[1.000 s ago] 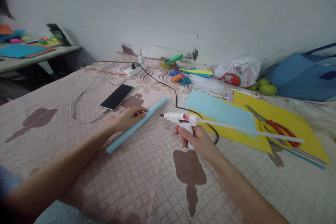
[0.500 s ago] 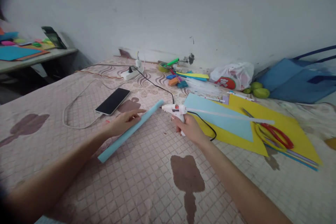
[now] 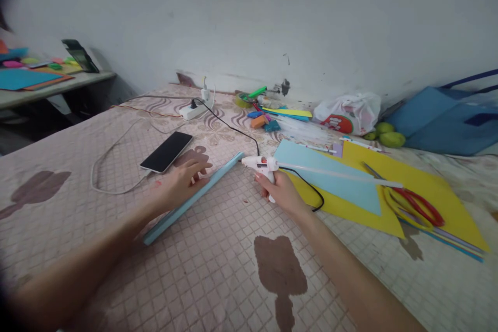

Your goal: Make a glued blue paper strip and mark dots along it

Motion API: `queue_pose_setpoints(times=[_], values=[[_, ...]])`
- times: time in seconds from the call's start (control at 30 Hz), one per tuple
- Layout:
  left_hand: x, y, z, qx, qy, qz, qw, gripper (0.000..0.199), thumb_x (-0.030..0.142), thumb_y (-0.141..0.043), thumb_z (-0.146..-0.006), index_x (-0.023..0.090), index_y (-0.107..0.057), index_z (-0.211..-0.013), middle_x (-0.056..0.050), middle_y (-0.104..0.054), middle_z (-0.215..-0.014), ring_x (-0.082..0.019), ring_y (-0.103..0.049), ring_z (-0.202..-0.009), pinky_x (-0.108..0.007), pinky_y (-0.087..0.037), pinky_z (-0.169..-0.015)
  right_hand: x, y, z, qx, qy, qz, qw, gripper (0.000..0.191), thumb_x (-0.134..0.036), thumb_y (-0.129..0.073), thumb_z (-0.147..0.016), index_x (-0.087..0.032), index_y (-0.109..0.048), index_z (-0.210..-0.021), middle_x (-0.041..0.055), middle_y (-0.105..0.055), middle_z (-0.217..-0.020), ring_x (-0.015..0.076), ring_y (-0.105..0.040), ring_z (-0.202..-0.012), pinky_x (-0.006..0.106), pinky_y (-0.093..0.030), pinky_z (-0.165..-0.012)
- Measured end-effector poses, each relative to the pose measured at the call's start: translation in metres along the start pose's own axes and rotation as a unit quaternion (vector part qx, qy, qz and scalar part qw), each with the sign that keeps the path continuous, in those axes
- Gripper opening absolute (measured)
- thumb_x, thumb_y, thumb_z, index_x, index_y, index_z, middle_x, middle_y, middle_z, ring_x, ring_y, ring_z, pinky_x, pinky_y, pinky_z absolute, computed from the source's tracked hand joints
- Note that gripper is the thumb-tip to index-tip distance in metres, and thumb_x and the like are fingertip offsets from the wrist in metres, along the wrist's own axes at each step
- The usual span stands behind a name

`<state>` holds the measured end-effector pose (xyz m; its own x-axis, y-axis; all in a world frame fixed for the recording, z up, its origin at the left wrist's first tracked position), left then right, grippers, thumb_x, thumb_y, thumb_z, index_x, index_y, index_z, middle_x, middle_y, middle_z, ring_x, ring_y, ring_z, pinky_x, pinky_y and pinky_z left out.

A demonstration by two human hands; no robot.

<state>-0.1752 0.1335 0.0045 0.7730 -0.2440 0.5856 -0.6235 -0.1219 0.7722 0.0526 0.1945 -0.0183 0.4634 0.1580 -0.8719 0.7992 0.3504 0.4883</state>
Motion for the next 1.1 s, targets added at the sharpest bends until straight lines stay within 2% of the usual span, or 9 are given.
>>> queue_pose_setpoints(times=[0.1,0.2,0.4,0.53,0.67,0.8,0.93,1.1], values=[[0.01,-0.003,-0.003,-0.017,-0.065,0.008,0.998,0.031,0.019,-0.045,-0.085,0.022,-0.06,-0.112,-0.007,-0.055,-0.105,-0.014,-0.056,-0.078,-0.028,-0.045,-0.072,0.005,0.002,0.0,0.004,-0.007,0.0,1.0,0.037,-0.051,-0.049,-0.08,-0.018,-0.054,-0.066,-0.0006,-0.054,-0.051,0.0118,-0.048,-0.047,0.024,-0.036,-0.047],[0.015,-0.009,-0.003,-0.051,-0.097,0.0,0.994,0.031,0.016,-0.039,-0.088,0.023,-0.063,-0.107,-0.006,-0.056,-0.101,-0.015,-0.056,-0.086,-0.03,-0.045,-0.079,0.005,0.002,0.001,0.001,-0.004,-0.014,1.0,0.036,-0.051,-0.049,-0.08,-0.017,-0.057,-0.072,-0.0005,-0.054,-0.051,0.0119,-0.048,-0.047,0.024,-0.037,-0.046],[0.014,-0.014,-0.005,-0.03,-0.064,-0.007,0.997,0.029,0.036,-0.046,-0.088,0.019,-0.059,-0.108,-0.006,-0.055,-0.101,-0.013,-0.055,-0.075,-0.029,-0.047,-0.07,0.006,0.005,0.002,0.008,0.0,-0.043,0.999,0.039,-0.053,-0.049,-0.08,-0.016,-0.059,-0.077,-0.0004,-0.053,-0.052,0.0117,-0.048,-0.047,0.024,-0.037,-0.046],[0.028,-0.019,-0.004,-0.017,-0.072,-0.008,0.997,0.032,0.042,-0.056,-0.081,0.018,-0.057,-0.102,-0.006,-0.054,-0.1,-0.014,-0.055,-0.076,-0.029,-0.047,-0.068,0.007,0.01,0.004,0.019,-0.002,-0.086,0.996,0.04,-0.053,-0.05,-0.08,-0.015,-0.061,-0.085,-0.0004,-0.054,-0.054,0.0116,-0.048,-0.048,0.023,-0.036,-0.044],[0.041,-0.03,-0.001,-0.032,-0.066,-0.028,0.997,0.037,0.041,-0.067,-0.07,0.019,-0.055,-0.097,-0.005,-0.053,-0.1,-0.017,-0.055,-0.079,-0.03,-0.047,-0.065,0.004,0.013,0.005,0.023,0.017,-0.129,0.991,0.038,-0.05,-0.049,-0.082,-0.015,-0.062,-0.089,-0.001,-0.053,-0.054,0.0106,-0.047,-0.048,0.023,-0.035,-0.045],[0.032,-0.036,-0.002,-0.036,-0.033,-0.024,0.999,0.033,0.026,-0.067,-0.068,0.019,-0.053,-0.098,-0.004,-0.053,-0.1,-0.015,-0.057,-0.077,-0.029,-0.047,-0.065,0.004,0.013,0.006,0.019,0.013,-0.175,0.984,0.036,-0.049,-0.05,-0.083,-0.015,-0.061,-0.09,-0.0012,-0.052,-0.055,0.0104,-0.047,-0.047,0.023,-0.035,-0.044],[0.014,-0.028,-0.006,-0.015,-0.003,0.026,1.0,0.029,0.018,-0.058,-0.075,0.019,-0.054,-0.103,-0.003,-0.055,-0.097,-0.011,-0.057,-0.07,-0.026,-0.048,-0.065,0.004,0.013,0.006,0.012,0.011,-0.188,0.982,0.036,-0.049,-0.05,-0.082,-0.016,-0.061,-0.087,-0.0015,-0.052,-0.054,0.0102,-0.047,-0.046,0.023,-0.035,-0.044],[0.011,-0.019,-0.01,-0.023,-0.031,0.03,0.999,0.029,0.015,-0.048,-0.081,0.021,-0.06,-0.107,-0.006,-0.057,-0.101,-0.014,-0.058,-0.082,-0.027,-0.049,-0.074,0.005,0.012,0.006,0.011,0.009,-0.181,0.983,0.036,-0.048,-0.051,-0.082,-0.015,-0.061,-0.089,-0.0017,-0.051,-0.053,0.0101,-0.047,-0.046,0.023,-0.034,-0.043]])
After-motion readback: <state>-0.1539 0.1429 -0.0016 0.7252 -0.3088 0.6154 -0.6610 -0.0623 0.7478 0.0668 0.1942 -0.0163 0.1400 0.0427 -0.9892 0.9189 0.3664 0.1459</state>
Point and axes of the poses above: each hand's wrist, its own z-axis away from the middle knuckle, its own y-axis out of the back of the hand, x = y × z, the point moved 7 cm from there along -z, towards the middle knuckle
